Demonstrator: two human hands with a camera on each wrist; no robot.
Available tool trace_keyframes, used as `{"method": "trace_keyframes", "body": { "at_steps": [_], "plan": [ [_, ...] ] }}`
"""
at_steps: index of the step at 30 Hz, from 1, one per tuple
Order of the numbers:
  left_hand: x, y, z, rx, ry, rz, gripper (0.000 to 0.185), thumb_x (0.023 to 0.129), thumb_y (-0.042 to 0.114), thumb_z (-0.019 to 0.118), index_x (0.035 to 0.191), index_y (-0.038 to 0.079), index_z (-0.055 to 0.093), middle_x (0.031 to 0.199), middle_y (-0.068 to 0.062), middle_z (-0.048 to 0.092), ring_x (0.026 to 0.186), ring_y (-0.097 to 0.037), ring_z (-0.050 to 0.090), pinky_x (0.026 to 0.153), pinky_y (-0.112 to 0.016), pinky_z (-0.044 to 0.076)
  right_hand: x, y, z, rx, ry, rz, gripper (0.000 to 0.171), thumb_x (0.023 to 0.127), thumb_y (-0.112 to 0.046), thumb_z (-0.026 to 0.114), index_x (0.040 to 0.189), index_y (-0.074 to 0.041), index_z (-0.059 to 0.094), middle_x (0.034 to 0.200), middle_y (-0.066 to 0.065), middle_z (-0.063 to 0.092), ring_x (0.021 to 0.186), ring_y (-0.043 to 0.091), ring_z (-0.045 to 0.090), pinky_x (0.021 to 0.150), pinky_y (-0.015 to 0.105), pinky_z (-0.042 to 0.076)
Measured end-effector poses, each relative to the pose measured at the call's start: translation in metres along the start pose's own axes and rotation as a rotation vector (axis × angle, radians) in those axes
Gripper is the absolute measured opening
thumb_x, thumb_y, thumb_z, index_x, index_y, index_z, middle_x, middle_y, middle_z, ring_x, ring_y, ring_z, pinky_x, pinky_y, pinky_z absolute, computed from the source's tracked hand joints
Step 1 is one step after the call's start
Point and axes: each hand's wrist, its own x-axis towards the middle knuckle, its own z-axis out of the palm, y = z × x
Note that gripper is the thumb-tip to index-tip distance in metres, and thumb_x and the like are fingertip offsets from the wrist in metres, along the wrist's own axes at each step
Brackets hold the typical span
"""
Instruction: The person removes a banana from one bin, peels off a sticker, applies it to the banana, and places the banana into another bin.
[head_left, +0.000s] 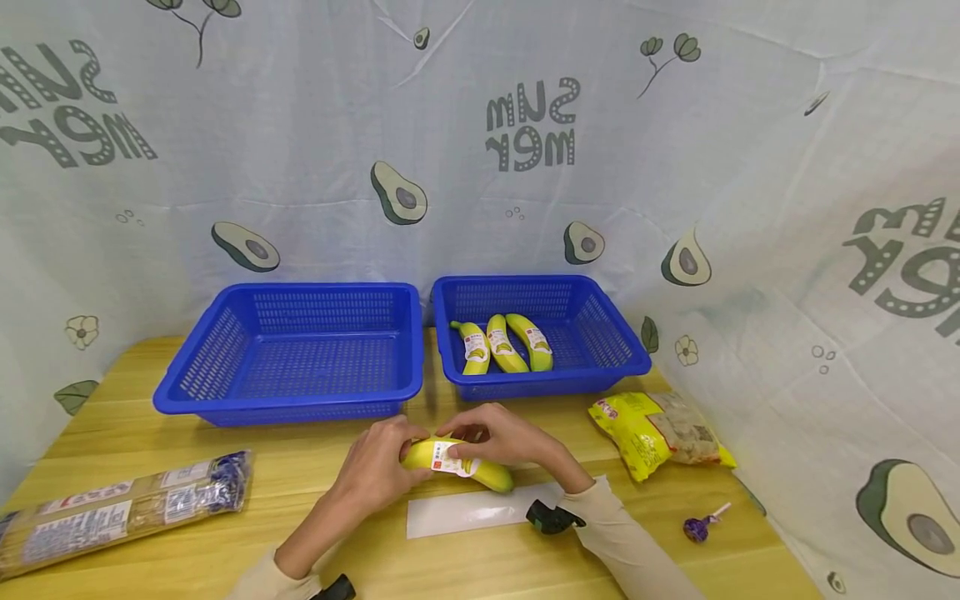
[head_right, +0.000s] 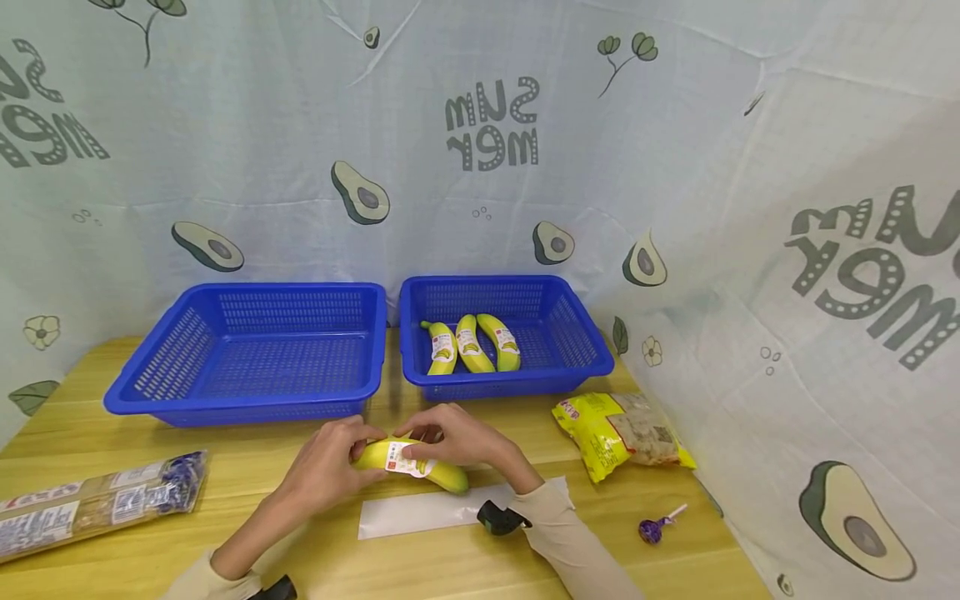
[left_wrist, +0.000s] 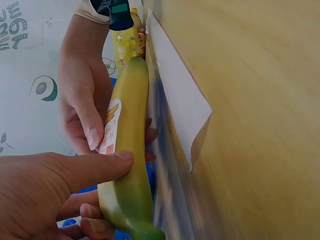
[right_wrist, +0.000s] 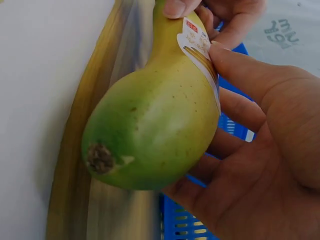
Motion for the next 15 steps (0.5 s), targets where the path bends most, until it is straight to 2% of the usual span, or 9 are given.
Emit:
{"method": "trace_keyframes", "body": {
  "at_steps": [8,11,15],
  "plan": [
    [-0.002,0.007,-0.004,0.009,-0.009,0.06,0.042,0.071,0.009,0.101,0.11,0.008,0.084,0.072,0.007,0.046,0.067,-0.009,0.042,0.056,-0.023,0.036,-0.002,-0.002,-0.006,0.038,-0.029,-0.043,0.027,0.101,-0.01,0.076,0.126,0.002,0.076,0.102,0.01,0.078,0.084,0.002,0.066,0.076,0.026,0.064],
    [-0.001,0.01,-0.01,-0.055,-0.03,0.089,0.042,0.074,0.008,0.1,0.112,0.007,0.083,0.075,0.006,0.05,0.068,-0.007,0.045,0.058,-0.023,0.041,-0.002,-0.004,-0.01,0.04,-0.046,-0.043,0.029,0.1,-0.008,0.078,0.127,0.004,0.075,0.099,0.011,0.078,0.082,0.002,0.067,0.075,0.026,0.063],
    [0.004,0.015,-0.021,-0.216,-0.041,0.101,0.032,0.082,0.007,0.094,0.112,0.003,0.081,0.08,0.002,0.06,0.069,-0.005,0.054,0.062,-0.024,0.052,-0.008,-0.004,-0.017,0.048,-0.075,-0.035,0.032,0.099,-0.007,0.078,0.128,0.006,0.073,0.097,0.011,0.078,0.082,0.004,0.069,0.075,0.026,0.064]
  ]
}}
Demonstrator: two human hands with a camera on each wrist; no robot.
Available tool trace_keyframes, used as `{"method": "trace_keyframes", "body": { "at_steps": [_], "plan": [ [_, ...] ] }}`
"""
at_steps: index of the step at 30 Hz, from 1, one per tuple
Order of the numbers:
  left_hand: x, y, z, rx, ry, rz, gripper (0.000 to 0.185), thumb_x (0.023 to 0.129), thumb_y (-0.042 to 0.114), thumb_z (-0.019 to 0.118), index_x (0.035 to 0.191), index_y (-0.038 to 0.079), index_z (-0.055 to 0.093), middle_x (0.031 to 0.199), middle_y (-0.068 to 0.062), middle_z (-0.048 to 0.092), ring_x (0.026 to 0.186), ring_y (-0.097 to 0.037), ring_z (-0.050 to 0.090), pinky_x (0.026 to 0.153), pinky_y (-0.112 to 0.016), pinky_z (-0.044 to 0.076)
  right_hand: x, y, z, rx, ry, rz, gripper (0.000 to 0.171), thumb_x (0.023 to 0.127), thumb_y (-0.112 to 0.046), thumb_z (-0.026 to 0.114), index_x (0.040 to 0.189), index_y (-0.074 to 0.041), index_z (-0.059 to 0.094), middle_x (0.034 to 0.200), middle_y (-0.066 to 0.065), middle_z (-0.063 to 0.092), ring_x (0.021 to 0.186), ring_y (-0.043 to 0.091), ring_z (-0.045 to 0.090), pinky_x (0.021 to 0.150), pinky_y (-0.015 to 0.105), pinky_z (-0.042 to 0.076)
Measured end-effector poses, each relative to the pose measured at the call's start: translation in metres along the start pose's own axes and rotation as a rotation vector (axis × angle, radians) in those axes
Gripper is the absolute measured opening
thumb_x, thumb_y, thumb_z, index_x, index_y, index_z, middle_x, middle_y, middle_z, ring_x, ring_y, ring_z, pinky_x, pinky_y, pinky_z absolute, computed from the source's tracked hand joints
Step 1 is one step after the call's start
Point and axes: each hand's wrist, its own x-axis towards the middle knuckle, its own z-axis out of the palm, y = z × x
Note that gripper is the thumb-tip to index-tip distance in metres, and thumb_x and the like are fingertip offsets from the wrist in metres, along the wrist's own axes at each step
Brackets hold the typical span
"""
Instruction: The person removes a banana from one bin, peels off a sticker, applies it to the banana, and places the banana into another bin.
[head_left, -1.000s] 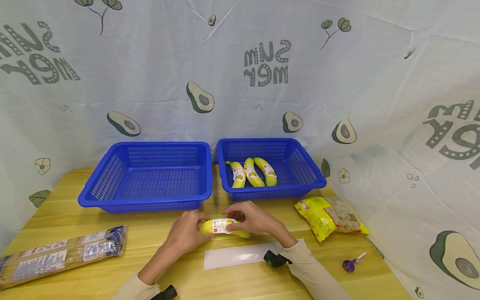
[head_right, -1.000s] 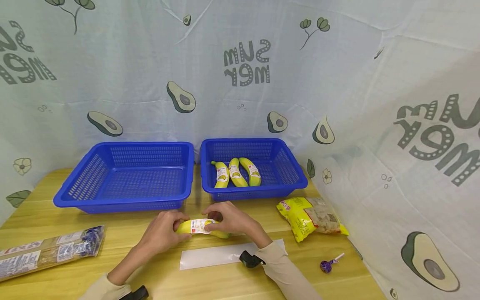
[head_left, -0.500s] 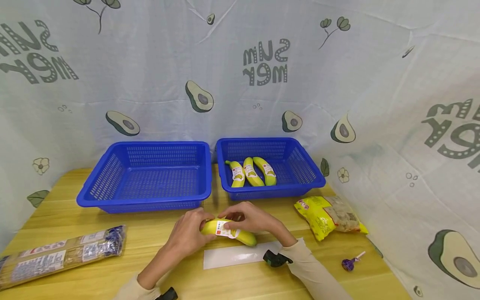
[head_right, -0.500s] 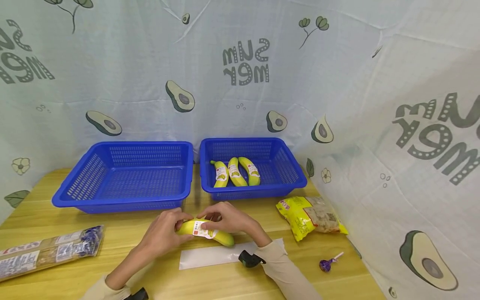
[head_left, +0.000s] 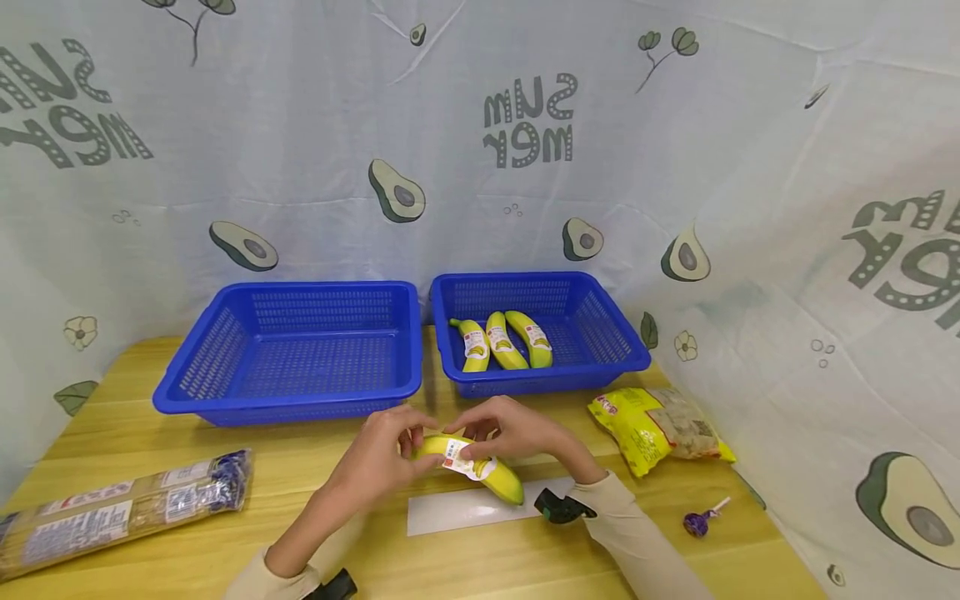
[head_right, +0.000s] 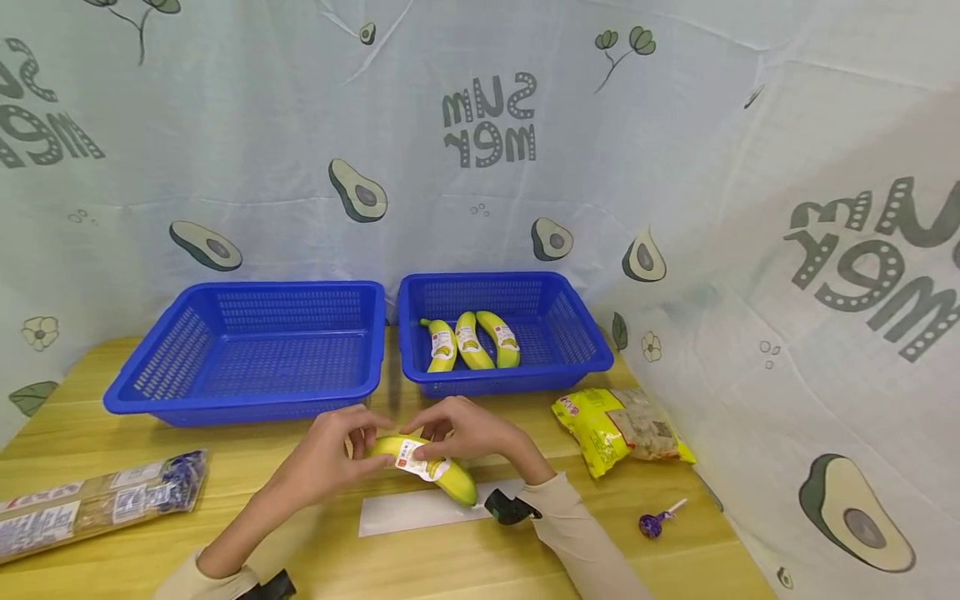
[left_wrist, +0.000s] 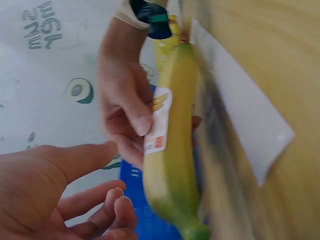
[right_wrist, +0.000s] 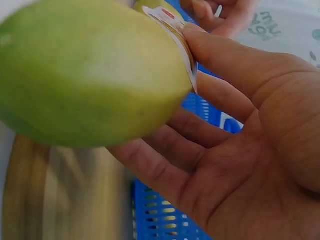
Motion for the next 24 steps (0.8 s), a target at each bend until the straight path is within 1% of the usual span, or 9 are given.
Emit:
{"method": "trace_keyframes", "body": {
  "at_steps": [3,6,9,11,14,18,20,21,24],
  "plan": [
    [0.004,0.005,-0.006,-0.098,0.047,-0.036,0.02,0.09,0.008,0.088,0.108,0.002,0.08,0.083,0.001,0.066,0.073,-0.008,0.061,0.065,-0.025,0.055,-0.005,0.001,-0.007,0.019,-0.016,-0.001,0.033,0.099,-0.006,0.079,0.129,0.006,0.073,0.098,0.011,0.078,0.083,0.007,0.071,0.077,0.028,0.065],
    [0.007,0.009,-0.008,-0.155,0.099,-0.098,0.011,0.095,0.009,0.083,0.105,0.006,0.081,0.088,0.004,0.07,0.081,-0.012,0.065,0.067,-0.025,0.054,-0.012,0.0,-0.014,0.054,-0.034,0.002,0.033,0.099,-0.006,0.078,0.129,0.006,0.072,0.098,0.011,0.078,0.086,0.009,0.072,0.081,0.032,0.066],
    [0.009,0.01,-0.009,-0.202,0.141,-0.173,0.008,0.098,0.008,0.079,0.107,0.008,0.081,0.095,0.003,0.074,0.089,-0.015,0.067,0.072,-0.026,0.054,-0.02,-0.001,-0.022,0.103,-0.057,0.007,0.033,0.1,-0.006,0.078,0.13,0.006,0.071,0.1,0.013,0.078,0.087,0.013,0.072,0.083,0.037,0.067],
    [0.01,0.01,-0.008,-0.233,0.152,-0.211,0.01,0.1,0.008,0.077,0.109,0.008,0.081,0.099,0.0,0.077,0.093,-0.017,0.069,0.077,-0.026,0.056,-0.028,-0.002,-0.028,0.124,-0.067,0.02,0.034,0.1,-0.006,0.078,0.131,0.006,0.071,0.102,0.013,0.078,0.088,0.014,0.072,0.084,0.039,0.067],
    [0.01,0.008,-0.008,-0.321,0.127,-0.229,0.015,0.104,0.006,0.071,0.116,0.001,0.078,0.107,-0.008,0.078,0.098,-0.024,0.075,0.082,-0.029,0.062,-0.04,-0.006,-0.039,0.143,-0.071,0.049,0.04,0.099,-0.008,0.079,0.135,0.006,0.068,0.109,0.014,0.077,0.092,0.015,0.072,0.086,0.039,0.066],
    [0.014,0.003,-0.004,-0.494,0.035,-0.213,0.022,0.11,0.004,0.06,0.125,-0.011,0.069,0.118,-0.024,0.075,0.104,-0.036,0.077,0.085,-0.038,0.067,-0.054,-0.015,-0.053,0.158,-0.047,0.084,0.047,0.098,-0.01,0.081,0.14,0.007,0.065,0.121,0.015,0.075,0.097,0.019,0.073,0.088,0.039,0.066],
    [0.017,0.002,0.001,-0.594,0.01,-0.242,0.026,0.112,0.004,0.056,0.128,-0.013,0.066,0.123,-0.028,0.072,0.108,-0.039,0.076,0.087,-0.042,0.067,-0.059,-0.018,-0.06,0.167,-0.026,0.082,0.048,0.1,-0.01,0.079,0.142,0.007,0.063,0.122,0.015,0.074,0.098,0.019,0.073,0.087,0.037,0.066],
    [0.019,0.003,0.004,-0.647,0.003,-0.264,0.028,0.112,0.004,0.055,0.131,-0.015,0.064,0.125,-0.03,0.071,0.111,-0.041,0.076,0.089,-0.042,0.066,-0.061,-0.02,-0.063,0.179,-0.015,0.08,0.049,0.1,-0.01,0.078,0.143,0.007,0.062,0.12,0.015,0.074,0.097,0.019,0.073,0.085,0.036,0.066],
    [0.024,0.006,0.014,-0.789,0.007,-0.344,0.033,0.114,0.007,0.054,0.138,-0.015,0.057,0.132,-0.032,0.069,0.118,-0.043,0.073,0.096,-0.045,0.064,-0.064,-0.024,-0.072,0.222,0.014,0.073,0.051,0.103,-0.008,0.074,0.148,0.009,0.057,0.11,0.016,0.069,0.086,0.016,0.07,0.075,0.027,0.063]
  ]
}}
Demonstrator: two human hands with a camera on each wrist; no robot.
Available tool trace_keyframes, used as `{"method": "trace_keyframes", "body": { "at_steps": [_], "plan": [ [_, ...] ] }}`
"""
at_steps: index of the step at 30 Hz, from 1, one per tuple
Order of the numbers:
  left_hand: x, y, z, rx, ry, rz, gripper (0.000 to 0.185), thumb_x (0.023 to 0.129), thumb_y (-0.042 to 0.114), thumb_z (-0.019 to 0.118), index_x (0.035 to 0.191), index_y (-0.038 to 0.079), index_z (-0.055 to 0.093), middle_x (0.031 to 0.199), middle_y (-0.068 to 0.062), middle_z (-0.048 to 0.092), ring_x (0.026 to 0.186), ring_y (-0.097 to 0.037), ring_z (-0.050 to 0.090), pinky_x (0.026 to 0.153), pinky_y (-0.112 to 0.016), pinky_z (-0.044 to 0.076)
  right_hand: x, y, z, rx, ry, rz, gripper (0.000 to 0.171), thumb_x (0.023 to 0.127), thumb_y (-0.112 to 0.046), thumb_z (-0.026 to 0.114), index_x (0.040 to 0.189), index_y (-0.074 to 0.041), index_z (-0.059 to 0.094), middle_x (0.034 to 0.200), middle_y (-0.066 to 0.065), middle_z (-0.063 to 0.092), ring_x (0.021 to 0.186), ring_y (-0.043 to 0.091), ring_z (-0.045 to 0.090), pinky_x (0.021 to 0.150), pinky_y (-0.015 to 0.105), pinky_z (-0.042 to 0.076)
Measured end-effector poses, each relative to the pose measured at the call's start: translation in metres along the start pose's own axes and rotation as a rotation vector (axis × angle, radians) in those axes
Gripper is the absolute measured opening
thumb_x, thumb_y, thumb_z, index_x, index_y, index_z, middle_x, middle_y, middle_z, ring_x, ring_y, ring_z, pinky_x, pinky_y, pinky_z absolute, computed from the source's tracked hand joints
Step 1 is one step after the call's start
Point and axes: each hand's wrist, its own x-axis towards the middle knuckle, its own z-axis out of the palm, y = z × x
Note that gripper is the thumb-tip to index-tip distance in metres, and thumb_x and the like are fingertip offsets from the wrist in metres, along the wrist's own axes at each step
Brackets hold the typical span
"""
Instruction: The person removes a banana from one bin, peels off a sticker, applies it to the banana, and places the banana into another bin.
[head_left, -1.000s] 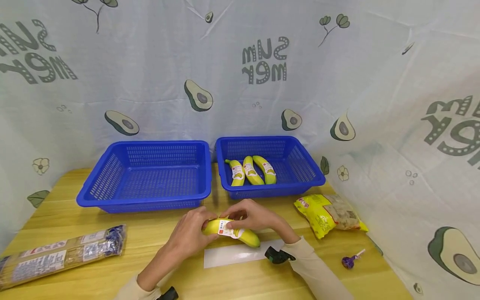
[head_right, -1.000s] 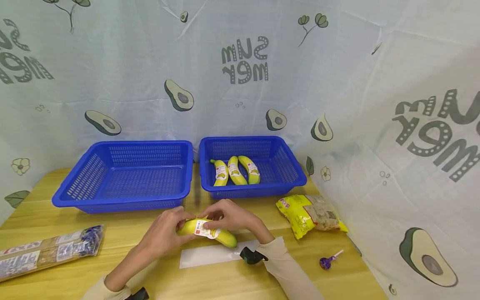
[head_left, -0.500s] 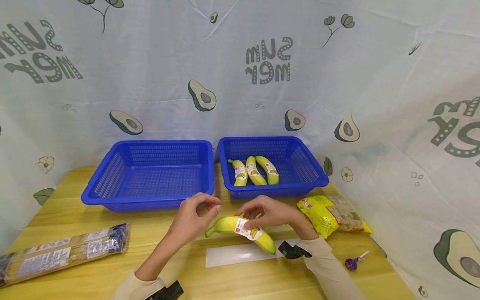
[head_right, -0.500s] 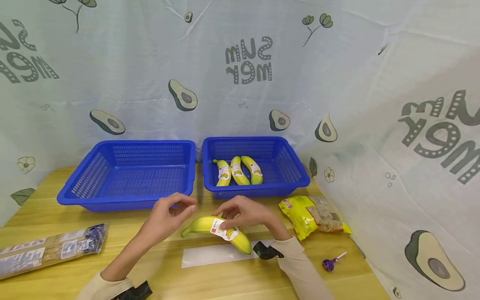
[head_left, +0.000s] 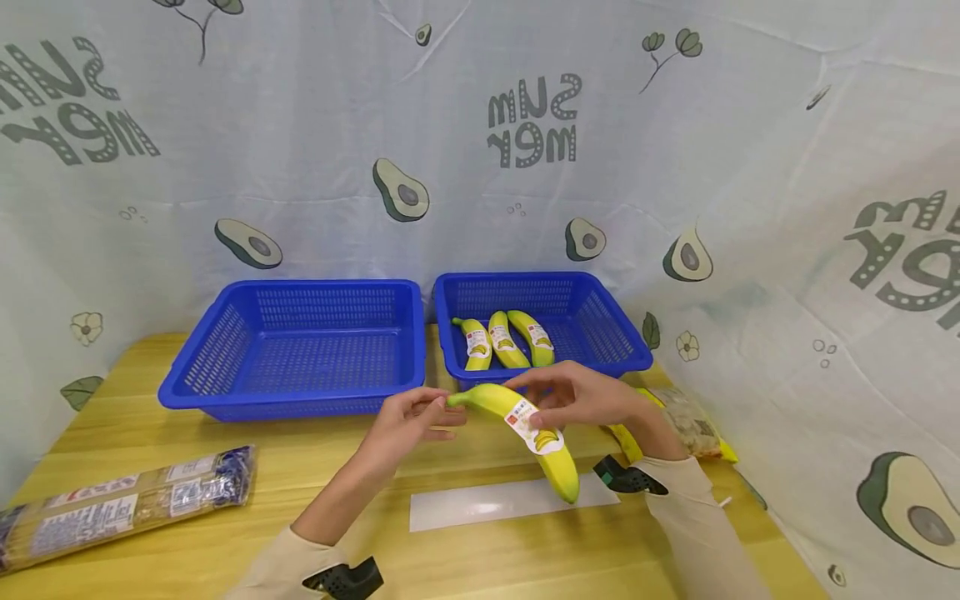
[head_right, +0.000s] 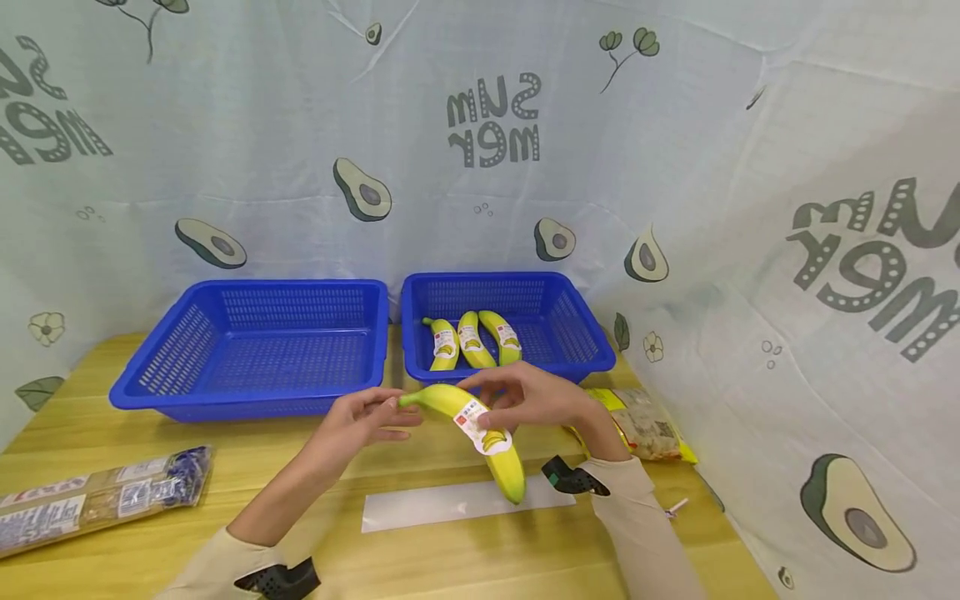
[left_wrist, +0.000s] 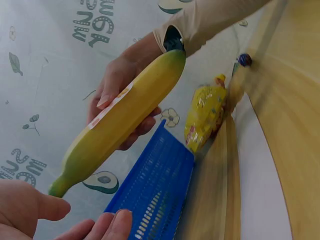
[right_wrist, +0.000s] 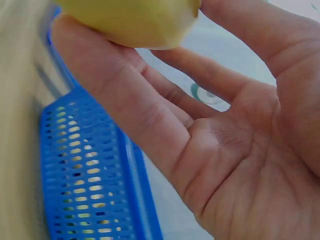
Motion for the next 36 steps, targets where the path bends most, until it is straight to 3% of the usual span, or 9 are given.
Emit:
{"method": "trace_keyframes", "body": {
  "at_steps": [5,9,14,20,28,36],
  "plan": [
    [0.01,-0.006,0.017,-0.229,0.066,-0.07,0.037,0.113,0.009,0.056,0.14,-0.016,0.053,0.137,-0.034,0.065,0.127,-0.045,0.068,0.102,-0.046,0.06,0.001,-0.005,-0.012,0.036,0.047,-0.014,0.055,0.104,-0.004,0.07,0.153,0.011,0.049,0.11,0.019,0.065,0.074,0.016,0.067,0.068,0.023,0.059],
    [0.02,-0.01,0.027,-0.384,0.161,-0.105,0.035,0.112,0.008,0.057,0.137,-0.016,0.054,0.135,-0.032,0.067,0.124,-0.04,0.071,0.101,-0.044,0.061,0.003,-0.009,-0.02,-0.021,0.127,0.016,0.058,0.104,-0.009,0.072,0.155,0.007,0.05,0.112,0.019,0.067,0.075,0.018,0.068,0.071,0.026,0.061],
    [0.03,-0.015,0.034,-0.514,0.288,-0.127,0.028,0.111,0.003,0.058,0.133,-0.014,0.056,0.119,-0.023,0.073,0.113,-0.031,0.076,0.1,-0.045,0.062,0.006,-0.013,-0.026,-0.047,0.189,0.041,0.059,0.103,-0.012,0.073,0.156,0.003,0.051,0.118,0.021,0.068,0.079,0.023,0.071,0.075,0.03,0.063],
    [0.041,-0.016,0.038,-0.692,0.376,-0.155,0.024,0.108,-0.002,0.061,0.13,-0.011,0.059,0.104,-0.014,0.069,0.103,-0.027,0.077,0.1,-0.044,0.062,0.011,-0.016,-0.033,-0.03,0.215,0.035,0.058,0.102,-0.008,0.072,0.156,0.002,0.051,0.118,0.021,0.069,0.083,0.023,0.072,0.076,0.031,0.065],
    [0.052,-0.015,0.042,-0.819,0.471,-0.183,0.019,0.106,-0.003,0.063,0.125,-0.01,0.063,0.105,-0.015,0.06,0.104,-0.03,0.07,0.102,-0.048,0.061,0.02,-0.016,-0.044,-0.015,0.257,0.04,0.058,0.103,-0.006,0.07,0.157,0.002,0.05,0.125,0.02,0.07,0.095,0.021,0.074,0.086,0.039,0.067],
    [0.06,-0.021,0.044,-0.882,0.525,-0.193,0.013,0.103,-0.009,0.065,0.116,-0.008,0.064,0.098,-0.016,0.065,0.086,-0.023,0.071,0.096,-0.045,0.064,0.029,-0.014,-0.061,-0.01,0.291,0.054,0.058,0.106,-0.012,0.069,0.16,-0.005,0.05,0.124,0.02,0.071,0.095,0.026,0.076,0.085,0.043,0.067]
  ]
}}
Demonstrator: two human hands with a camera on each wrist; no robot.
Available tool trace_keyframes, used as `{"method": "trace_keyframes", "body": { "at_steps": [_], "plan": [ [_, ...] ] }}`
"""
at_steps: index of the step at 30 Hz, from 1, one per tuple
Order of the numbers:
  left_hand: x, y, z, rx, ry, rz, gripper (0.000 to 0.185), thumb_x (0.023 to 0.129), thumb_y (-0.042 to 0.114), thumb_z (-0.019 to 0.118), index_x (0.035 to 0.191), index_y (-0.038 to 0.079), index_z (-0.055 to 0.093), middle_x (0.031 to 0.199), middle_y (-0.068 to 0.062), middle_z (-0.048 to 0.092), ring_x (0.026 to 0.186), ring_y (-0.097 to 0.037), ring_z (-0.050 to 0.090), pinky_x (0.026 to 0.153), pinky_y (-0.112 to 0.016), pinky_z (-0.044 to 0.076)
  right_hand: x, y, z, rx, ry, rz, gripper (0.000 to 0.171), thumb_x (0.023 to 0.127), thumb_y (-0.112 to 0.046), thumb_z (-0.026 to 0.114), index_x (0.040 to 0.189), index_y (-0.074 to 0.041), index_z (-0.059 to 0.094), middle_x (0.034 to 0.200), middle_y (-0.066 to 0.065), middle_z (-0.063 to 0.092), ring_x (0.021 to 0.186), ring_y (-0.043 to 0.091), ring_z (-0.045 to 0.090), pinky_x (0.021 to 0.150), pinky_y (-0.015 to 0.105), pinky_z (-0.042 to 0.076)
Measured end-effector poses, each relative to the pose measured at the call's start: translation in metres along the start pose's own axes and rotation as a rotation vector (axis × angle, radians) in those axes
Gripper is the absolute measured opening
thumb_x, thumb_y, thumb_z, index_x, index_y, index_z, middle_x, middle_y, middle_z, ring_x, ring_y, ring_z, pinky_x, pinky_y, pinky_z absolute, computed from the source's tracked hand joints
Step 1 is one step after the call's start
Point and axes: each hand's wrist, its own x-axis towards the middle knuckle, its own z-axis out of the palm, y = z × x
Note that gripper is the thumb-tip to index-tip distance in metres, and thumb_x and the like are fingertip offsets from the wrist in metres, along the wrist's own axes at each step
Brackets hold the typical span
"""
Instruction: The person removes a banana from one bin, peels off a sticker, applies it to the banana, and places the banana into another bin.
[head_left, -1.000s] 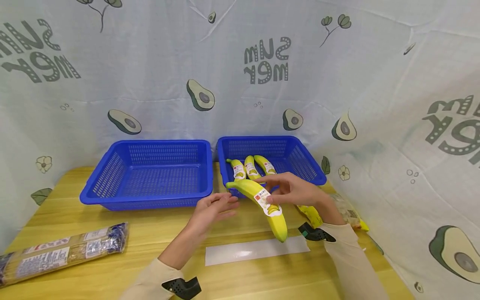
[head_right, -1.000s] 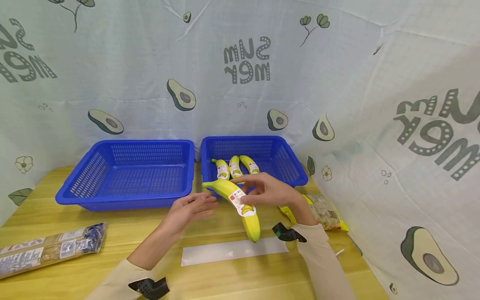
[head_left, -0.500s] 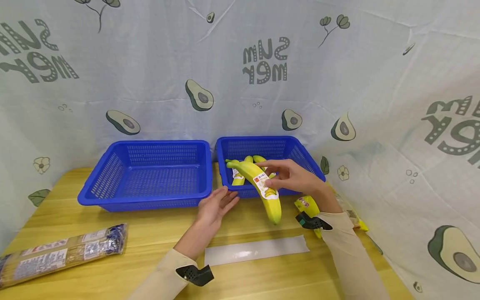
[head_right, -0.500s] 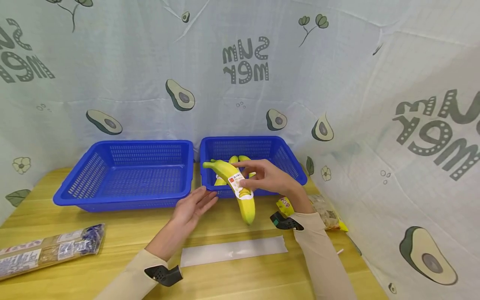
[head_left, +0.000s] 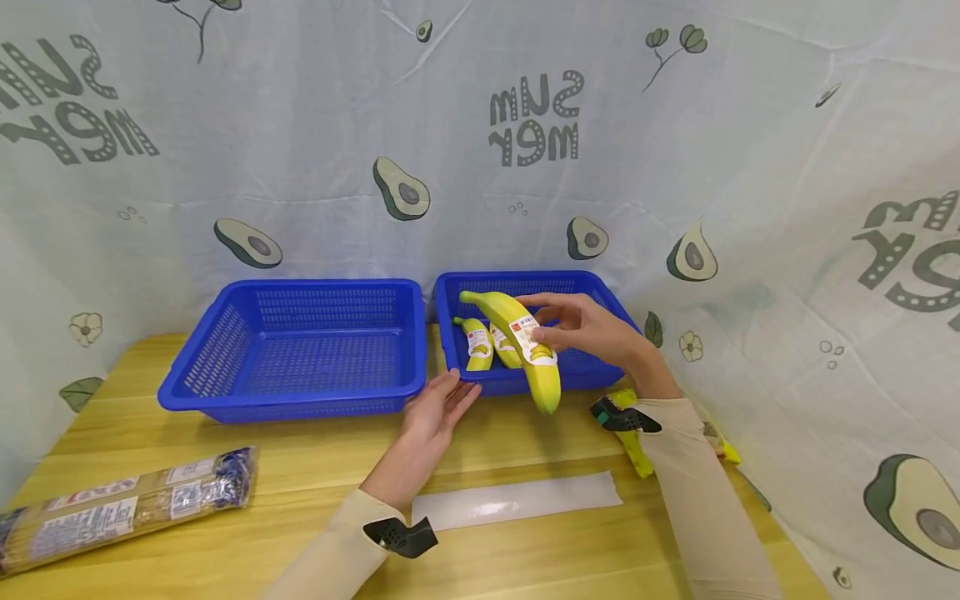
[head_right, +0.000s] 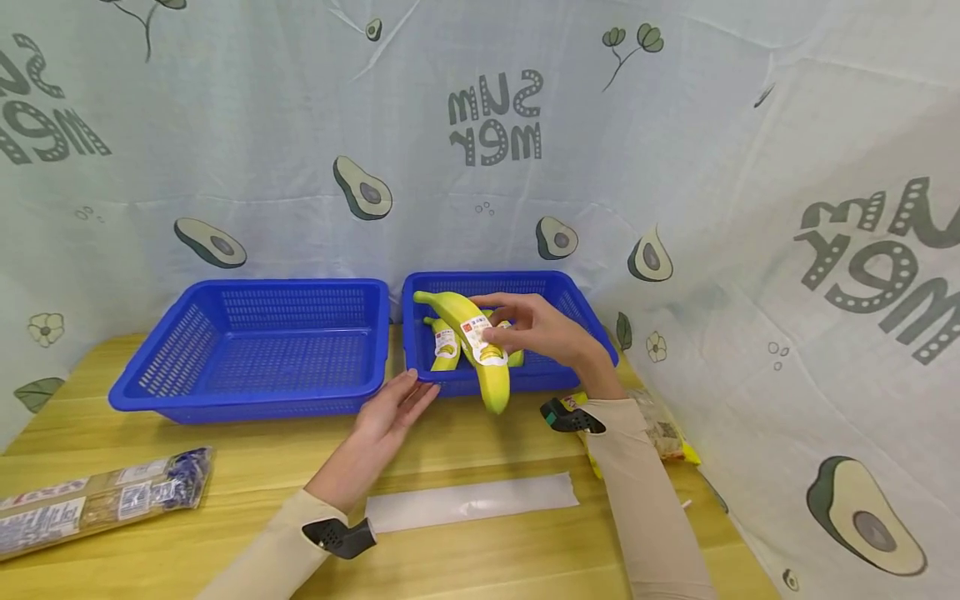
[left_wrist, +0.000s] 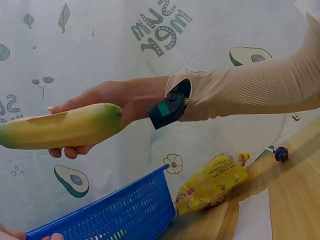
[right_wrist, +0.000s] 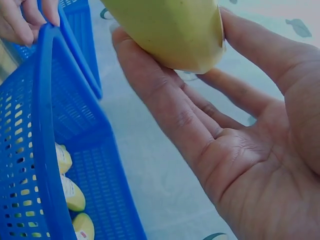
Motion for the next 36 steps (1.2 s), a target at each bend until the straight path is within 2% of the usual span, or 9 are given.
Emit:
{"method": "trace_keyframes", "body": {
  "at_steps": [7,10,18,23,26,32,36],
  "plan": [
    [0.0,0.001,0.0,-0.007,-0.002,-0.023,0.019,0.104,-0.008,0.064,0.122,-0.009,0.063,0.1,-0.018,0.064,0.087,-0.023,0.071,0.093,-0.042,0.064,0.011,0.003,-0.012,-0.06,0.101,0.025,0.057,0.107,-0.019,0.069,0.16,-0.014,0.053,0.133,0.016,0.07,0.106,0.024,0.073,0.088,0.041,0.065],
    [0.001,0.002,-0.002,-0.015,-0.009,-0.024,0.02,0.104,-0.008,0.064,0.124,-0.01,0.062,0.102,-0.018,0.064,0.088,-0.024,0.071,0.093,-0.041,0.065,0.018,0.005,-0.018,-0.052,0.119,0.029,0.056,0.108,-0.018,0.067,0.162,-0.013,0.05,0.132,0.017,0.07,0.106,0.023,0.072,0.09,0.039,0.064],
    [0.0,0.003,-0.004,-0.025,-0.029,-0.038,0.01,0.103,-0.008,0.065,0.114,-0.007,0.064,0.104,-0.018,0.064,0.091,-0.025,0.072,0.092,-0.04,0.065,0.037,0.023,-0.036,-0.011,0.166,0.111,0.057,0.11,-0.018,0.064,0.164,-0.011,0.046,0.131,0.015,0.069,0.107,0.017,0.071,0.092,0.031,0.063],
    [0.0,0.003,-0.003,-0.03,-0.037,-0.036,0.009,0.103,-0.008,0.066,0.112,-0.006,0.065,0.108,-0.019,0.064,0.092,-0.025,0.072,0.09,-0.04,0.066,0.045,0.035,-0.045,0.035,0.189,0.166,0.059,0.11,-0.018,0.064,0.165,-0.01,0.044,0.138,0.019,0.065,0.104,0.016,0.072,0.091,0.03,0.063],
    [0.002,0.003,-0.003,-0.037,-0.039,-0.032,0.006,0.102,-0.009,0.066,0.108,-0.005,0.066,0.104,-0.018,0.066,0.09,-0.024,0.073,0.088,-0.039,0.066,0.049,0.043,-0.048,0.045,0.183,0.193,0.06,0.111,-0.018,0.064,0.165,-0.009,0.042,0.141,0.02,0.064,0.104,0.015,0.072,0.09,0.031,0.063],
    [0.001,0.004,-0.004,-0.032,-0.05,-0.026,0.007,0.103,-0.01,0.065,0.1,-0.003,0.066,0.089,-0.014,0.067,0.081,-0.021,0.072,0.087,-0.038,0.067,0.056,0.06,-0.052,0.09,0.184,0.304,0.064,0.11,-0.018,0.067,0.166,-0.007,0.04,0.129,0.008,0.07,0.098,0.014,0.072,0.086,0.031,0.063],
    [0.001,0.005,-0.004,-0.031,-0.043,-0.031,0.006,0.103,-0.009,0.065,0.102,-0.004,0.065,0.093,-0.015,0.067,0.083,-0.021,0.072,0.09,-0.038,0.066,0.058,0.069,-0.054,0.111,0.182,0.351,0.064,0.11,-0.018,0.066,0.166,-0.006,0.038,0.117,0.002,0.072,0.089,0.013,0.072,0.085,0.031,0.063]
  ]
}}
